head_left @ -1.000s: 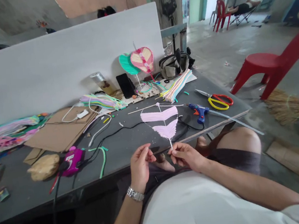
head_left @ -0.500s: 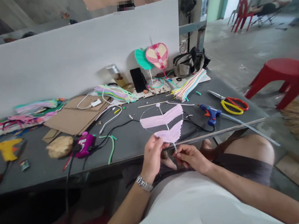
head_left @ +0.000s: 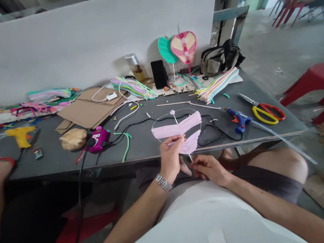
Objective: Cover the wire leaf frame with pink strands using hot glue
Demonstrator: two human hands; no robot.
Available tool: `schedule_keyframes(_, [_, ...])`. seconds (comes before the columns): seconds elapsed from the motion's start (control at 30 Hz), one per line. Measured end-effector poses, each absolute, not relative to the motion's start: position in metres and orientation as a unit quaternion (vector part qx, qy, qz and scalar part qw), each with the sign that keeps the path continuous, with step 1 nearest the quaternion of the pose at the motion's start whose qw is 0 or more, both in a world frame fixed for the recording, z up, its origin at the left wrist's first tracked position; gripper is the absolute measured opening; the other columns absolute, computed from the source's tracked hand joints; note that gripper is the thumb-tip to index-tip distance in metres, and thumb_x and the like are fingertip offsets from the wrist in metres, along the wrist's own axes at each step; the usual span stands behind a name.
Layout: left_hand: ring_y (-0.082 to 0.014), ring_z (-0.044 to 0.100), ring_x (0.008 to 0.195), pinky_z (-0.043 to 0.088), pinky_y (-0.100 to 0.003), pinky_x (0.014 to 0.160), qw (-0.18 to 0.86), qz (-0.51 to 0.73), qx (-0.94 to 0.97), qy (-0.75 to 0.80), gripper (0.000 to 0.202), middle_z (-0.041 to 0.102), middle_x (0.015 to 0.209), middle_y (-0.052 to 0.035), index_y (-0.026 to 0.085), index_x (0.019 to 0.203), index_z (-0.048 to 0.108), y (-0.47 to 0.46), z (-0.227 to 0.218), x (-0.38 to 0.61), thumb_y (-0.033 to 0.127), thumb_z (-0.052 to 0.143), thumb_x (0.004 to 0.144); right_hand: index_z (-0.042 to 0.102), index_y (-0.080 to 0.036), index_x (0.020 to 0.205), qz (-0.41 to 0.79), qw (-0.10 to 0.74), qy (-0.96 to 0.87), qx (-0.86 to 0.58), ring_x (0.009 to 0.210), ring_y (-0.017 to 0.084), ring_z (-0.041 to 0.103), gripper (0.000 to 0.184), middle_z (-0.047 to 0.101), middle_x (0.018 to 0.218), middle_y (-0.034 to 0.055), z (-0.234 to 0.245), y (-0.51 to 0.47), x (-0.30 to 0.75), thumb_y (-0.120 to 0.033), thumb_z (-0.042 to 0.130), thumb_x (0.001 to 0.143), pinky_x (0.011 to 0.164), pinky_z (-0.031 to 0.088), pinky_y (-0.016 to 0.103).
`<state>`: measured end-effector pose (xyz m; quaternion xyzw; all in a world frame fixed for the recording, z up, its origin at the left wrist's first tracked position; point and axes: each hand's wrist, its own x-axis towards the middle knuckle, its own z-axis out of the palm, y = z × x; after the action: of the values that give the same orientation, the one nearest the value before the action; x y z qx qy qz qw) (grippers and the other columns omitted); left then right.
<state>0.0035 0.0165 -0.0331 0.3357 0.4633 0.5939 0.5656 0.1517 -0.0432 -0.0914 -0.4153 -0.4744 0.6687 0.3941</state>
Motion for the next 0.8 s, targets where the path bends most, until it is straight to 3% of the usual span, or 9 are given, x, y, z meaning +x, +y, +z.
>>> schedule_keyframes(0.13, [-0.0179, 0.072, 0.077, 0.054, -0.030, 0.078, 0.578, 0.599, 0.329, 0.445, 0.024, 0.080, 0.085, -0.0065, 0.015, 0.077, 0.075, 0.016, -0.034, -0.002, 0.030, 0.089, 0.064, 0.063, -0.019, 0.082, 0.663, 0.394, -0.477, -0.421, 0.042, 0.007, 0.043, 0.036, 0.064, 0.059, -0.0034, -0.087, -0.039, 0.145, -0.053, 0.076, 0.080, 0.043, 0.031, 0.021])
schedule_keyframes(0.23, [-0.0218, 0.075, 0.088, 0.056, -0.036, 0.086, 0.607, 0.602, 0.333, 0.398, 0.032, 0.081, 0.098, -0.0089, 0.016, 0.090, 0.076, 0.009, -0.034, -0.010, 0.040, 0.087, 0.072, 0.065, -0.019, 0.084, 0.658, 0.400, -0.478, -0.421, 0.043, 0.007, 0.043, 0.033, 0.064, 0.060, -0.0037, -0.082, -0.030, 0.132, -0.051, 0.075, 0.081, 0.044, 0.032, 0.021])
schedule_keyframes(0.33, [-0.0239, 0.076, 0.080, 0.058, -0.034, 0.074, 0.594, 0.577, 0.351, 0.436, 0.038, 0.081, 0.088, -0.0102, 0.014, 0.090, 0.078, 0.002, -0.036, -0.021, 0.045, 0.089, 0.071, 0.063, -0.020, 0.083, 0.659, 0.401, -0.496, -0.399, 0.043, 0.007, 0.042, 0.026, 0.062, 0.061, -0.0045, -0.074, -0.024, 0.118, -0.045, 0.071, 0.085, 0.044, 0.032, 0.021])
schedule_keyframes(0.43, [-0.0217, 0.075, 0.075, 0.059, -0.031, 0.069, 0.579, 0.587, 0.334, 0.458, 0.035, 0.080, 0.082, -0.0080, 0.014, 0.084, 0.078, 0.004, -0.037, -0.035, 0.043, 0.091, 0.068, 0.065, -0.019, 0.085, 0.625, 0.354, -0.558, -0.416, 0.046, 0.008, 0.046, 0.010, 0.066, 0.067, -0.0035, -0.063, -0.024, 0.114, -0.028, 0.063, 0.089, 0.047, 0.035, 0.021])
schedule_keyframes(0.57, [-0.0192, 0.075, 0.080, 0.061, -0.031, 0.072, 0.535, 0.646, 0.312, 0.447, 0.033, 0.080, 0.089, -0.0054, 0.016, 0.084, 0.078, 0.021, -0.033, -0.052, 0.037, 0.094, 0.066, 0.073, -0.020, 0.091, 0.432, 0.328, -0.701, -0.462, 0.071, 0.013, 0.067, 0.014, 0.075, 0.081, 0.0003, -0.044, -0.013, 0.133, -0.016, 0.059, 0.092, 0.069, 0.047, 0.023])
schedule_keyframes(0.67, [-0.0206, 0.076, 0.083, 0.062, -0.033, 0.075, 0.536, 0.648, 0.319, 0.437, 0.036, 0.080, 0.092, -0.0064, 0.016, 0.087, 0.076, 0.033, -0.032, -0.056, 0.040, 0.094, 0.066, 0.073, -0.020, 0.096, 0.205, 0.321, -0.762, -0.523, 0.087, 0.018, 0.070, 0.017, 0.078, 0.097, 0.0060, -0.034, 0.024, 0.158, -0.018, 0.057, 0.096, 0.079, 0.048, 0.026])
schedule_keyframes(0.73, [-0.0207, 0.076, 0.079, 0.062, -0.033, 0.074, 0.553, 0.632, 0.322, 0.436, 0.040, 0.080, 0.093, -0.0083, 0.015, 0.091, 0.076, 0.035, -0.034, -0.054, 0.044, 0.092, 0.068, 0.072, -0.021, 0.095, 0.078, 0.260, -0.769, -0.579, 0.088, 0.020, 0.069, 0.014, 0.077, 0.098, 0.0079, -0.032, 0.058, 0.173, -0.017, 0.058, 0.095, 0.076, 0.047, 0.028])
schedule_keyframes(0.8, [-0.0194, 0.076, 0.070, 0.061, -0.032, 0.071, 0.584, 0.605, 0.318, 0.438, 0.045, 0.081, 0.091, -0.0101, 0.014, 0.095, 0.075, 0.033, -0.036, -0.051, 0.049, 0.089, 0.071, 0.071, -0.019, 0.091, 0.054, 0.246, -0.762, -0.596, 0.083, 0.022, 0.065, 0.011, 0.074, 0.095, 0.0115, -0.034, 0.090, 0.183, -0.013, 0.061, 0.091, 0.071, 0.045, 0.031])
